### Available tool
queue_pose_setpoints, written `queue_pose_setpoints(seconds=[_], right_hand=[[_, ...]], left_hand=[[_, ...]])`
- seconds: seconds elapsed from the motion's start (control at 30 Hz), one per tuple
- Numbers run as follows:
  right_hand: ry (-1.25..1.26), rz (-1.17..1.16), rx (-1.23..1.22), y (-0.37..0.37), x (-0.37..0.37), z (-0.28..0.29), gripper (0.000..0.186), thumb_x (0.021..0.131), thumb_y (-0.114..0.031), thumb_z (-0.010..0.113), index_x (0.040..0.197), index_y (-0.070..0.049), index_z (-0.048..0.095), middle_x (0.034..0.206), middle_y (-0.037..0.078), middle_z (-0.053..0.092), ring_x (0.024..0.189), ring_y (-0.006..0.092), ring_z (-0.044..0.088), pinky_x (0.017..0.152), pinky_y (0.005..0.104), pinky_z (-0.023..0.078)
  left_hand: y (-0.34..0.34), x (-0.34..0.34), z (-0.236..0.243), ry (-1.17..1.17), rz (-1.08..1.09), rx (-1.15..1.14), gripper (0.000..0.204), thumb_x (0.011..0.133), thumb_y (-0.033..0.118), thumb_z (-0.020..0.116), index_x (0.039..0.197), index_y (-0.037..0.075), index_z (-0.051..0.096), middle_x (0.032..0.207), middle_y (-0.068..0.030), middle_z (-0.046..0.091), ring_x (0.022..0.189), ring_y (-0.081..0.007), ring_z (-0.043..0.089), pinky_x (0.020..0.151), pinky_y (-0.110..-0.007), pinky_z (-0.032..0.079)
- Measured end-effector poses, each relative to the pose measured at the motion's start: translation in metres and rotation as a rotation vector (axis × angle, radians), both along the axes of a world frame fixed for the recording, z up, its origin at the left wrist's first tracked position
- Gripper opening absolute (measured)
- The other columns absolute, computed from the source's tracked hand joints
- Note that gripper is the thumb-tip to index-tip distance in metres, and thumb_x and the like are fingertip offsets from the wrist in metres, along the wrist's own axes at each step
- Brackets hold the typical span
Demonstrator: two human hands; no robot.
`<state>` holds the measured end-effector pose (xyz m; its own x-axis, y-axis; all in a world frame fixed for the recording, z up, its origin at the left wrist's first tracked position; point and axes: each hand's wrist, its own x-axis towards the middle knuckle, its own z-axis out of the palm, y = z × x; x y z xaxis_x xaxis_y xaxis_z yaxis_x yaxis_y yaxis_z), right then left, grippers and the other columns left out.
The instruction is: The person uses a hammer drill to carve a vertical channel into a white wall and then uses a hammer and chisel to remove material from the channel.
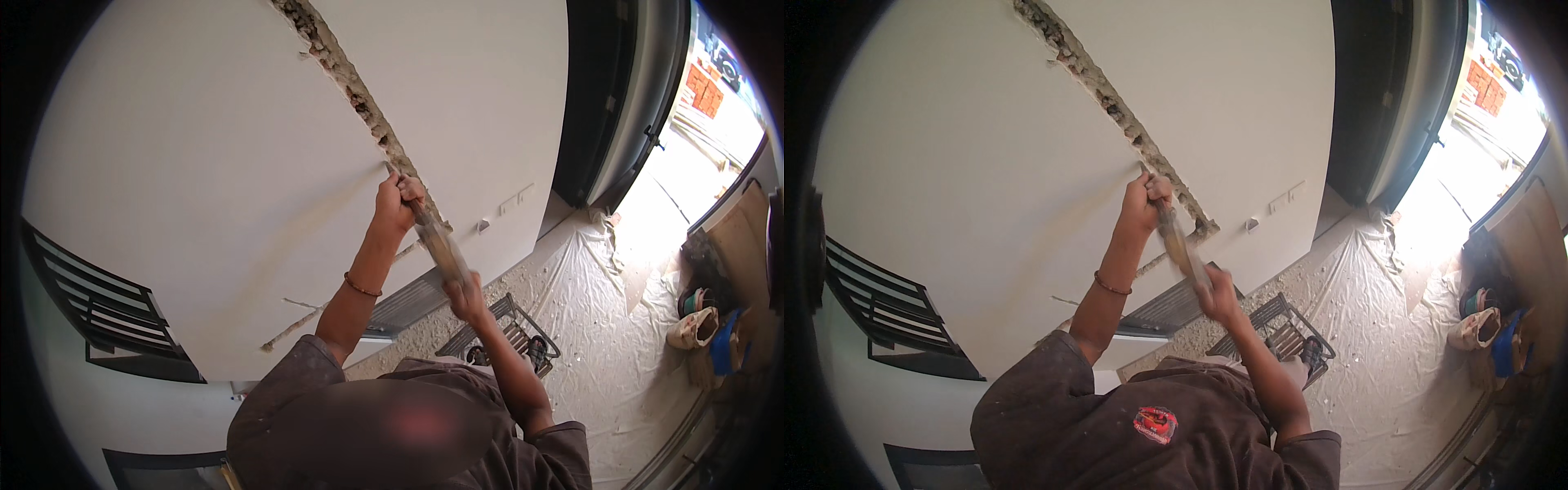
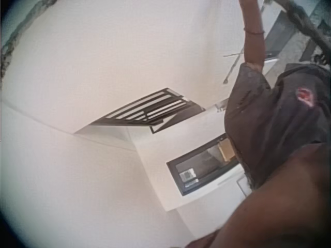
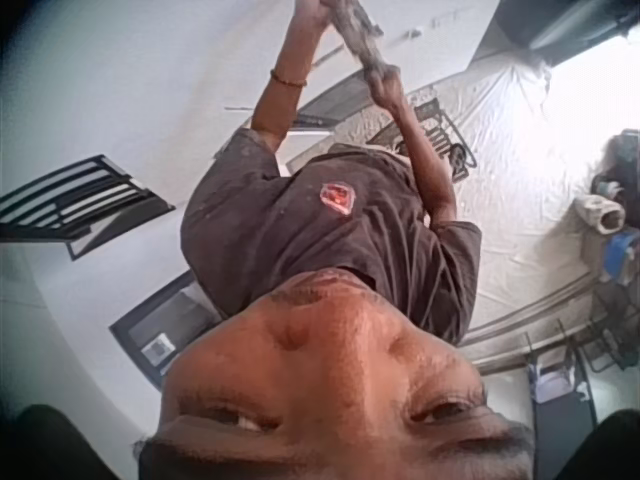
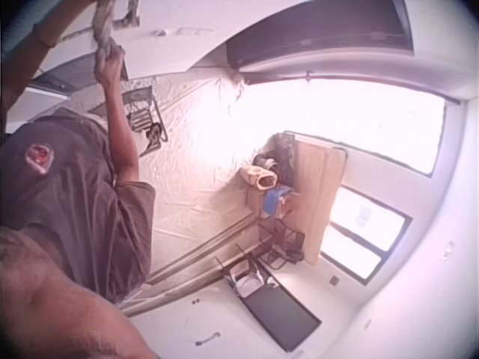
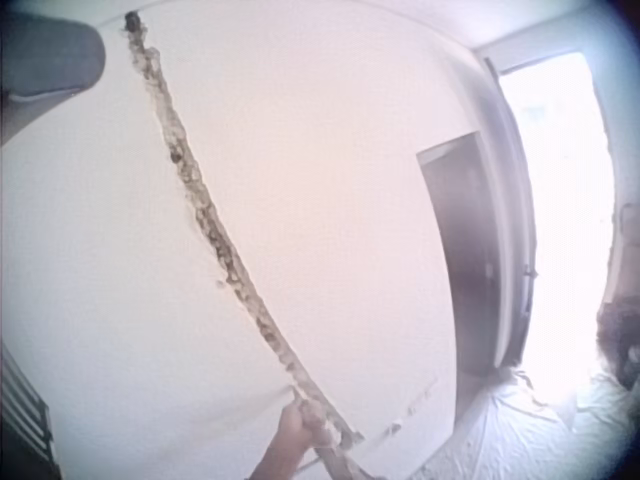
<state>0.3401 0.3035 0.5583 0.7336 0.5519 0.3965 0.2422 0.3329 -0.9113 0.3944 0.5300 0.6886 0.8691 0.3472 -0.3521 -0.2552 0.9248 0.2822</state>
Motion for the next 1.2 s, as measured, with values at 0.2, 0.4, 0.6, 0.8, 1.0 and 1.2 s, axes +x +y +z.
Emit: queue_pose_setpoints(seconds=[0.2, 0.4, 0.6, 0.8, 1.0, 1.2], right_hand=[[0.081, -0.014, 0.031, -0.035, -0.017, 0.014, 0.07, 0.095, -0.068, 0.033, 0.076, -0.003, 0.051, 0.062, 0.004, 0.052, 0.054, 0.0163, 0.051, 0.048, 0.0331, 0.038], [-0.306, 0.003, 0.569, -0.008, 0.006, 0.024, 0.038, 0.09, -0.038, 0.06, 0.076, -0.004, 0.049, 0.063, 0.009, 0.048, 0.053, 0.0197, 0.048, 0.048, 0.0341, 0.037], [-0.03, 0.037, -0.202, -0.02, 0.008, -0.013, 0.065, 0.094, -0.06, 0.045, 0.093, 0.003, 0.06, 0.061, 0.021, 0.049, 0.057, 0.0413, 0.054, 0.057, 0.0444, 0.043], [-0.09, 0.02, -0.443, -0.096, 0.013, 0.009, 0.061, 0.094, -0.058, 0.047, 0.098, 0.002, 0.059, 0.063, 0.021, 0.053, 0.065, 0.0437, 0.06, 0.06, 0.0446, 0.045], [-0.206, -0.037, -0.281, -0.125, 0.036, 0.057, 0.064, 0.095, -0.061, 0.042, 0.095, 0.001, 0.059, 0.064, 0.01, 0.055, 0.057, 0.0242, 0.056, 0.054, 0.0363, 0.043], [0.0, -0.118, 0.267, -0.136, 0.023, 0.074, 0.096, 0.075, -0.089, 0.044, 0.106, 0.001, 0.054, 0.083, 0.011, 0.058, 0.067, 0.0197, 0.057, 0.059, 0.0326, 0.049]], left_hand=[[0.008, 0.003, -0.01, 0.011, 0.018, -0.02, 0.034, 0.108, 0.029, 0.03, 0.081, 0.009, 0.035, 0.061, 0.0017, 0.031, 0.047, -0.0086, 0.03, 0.04, -0.023, 0.031], [0.009, 0.001, -0.008, -0.028, -0.04, -0.04, 0.034, 0.108, 0.029, 0.03, 0.081, 0.009, 0.035, 0.063, 0.0007, 0.032, 0.049, -0.0092, 0.032, 0.041, -0.023, 0.032], [0.018, 0.005, -0.04, -0.028, -0.021, 0.137, 0.033, 0.107, 0.032, 0.035, 0.083, 0.01, 0.037, 0.062, 0.0019, 0.031, 0.047, -0.009, 0.029, 0.041, -0.023, 0.029], [-0.027, 0.007, -0.023, -0.014, -0.011, 0.062, 0.033, 0.106, 0.035, 0.037, 0.084, 0.011, 0.04, 0.061, 0.0028, 0.032, 0.046, -0.0076, 0.027, 0.041, -0.023, 0.027], [-0.04, 0.037, -0.006, -0.07, 0.069, 0.015, 0.035, 0.106, 0.039, 0.036, 0.083, 0.012, 0.039, 0.062, 0.0031, 0.032, 0.046, -0.0077, 0.027, 0.041, -0.023, 0.027], [-0.047, 0.041, 0.001, -0.118, 0.147, -0.053, 0.036, 0.106, 0.039, 0.034, 0.084, 0.011, 0.039, 0.063, 0.0025, 0.034, 0.047, -0.008, 0.029, 0.04, -0.022, 0.029]])
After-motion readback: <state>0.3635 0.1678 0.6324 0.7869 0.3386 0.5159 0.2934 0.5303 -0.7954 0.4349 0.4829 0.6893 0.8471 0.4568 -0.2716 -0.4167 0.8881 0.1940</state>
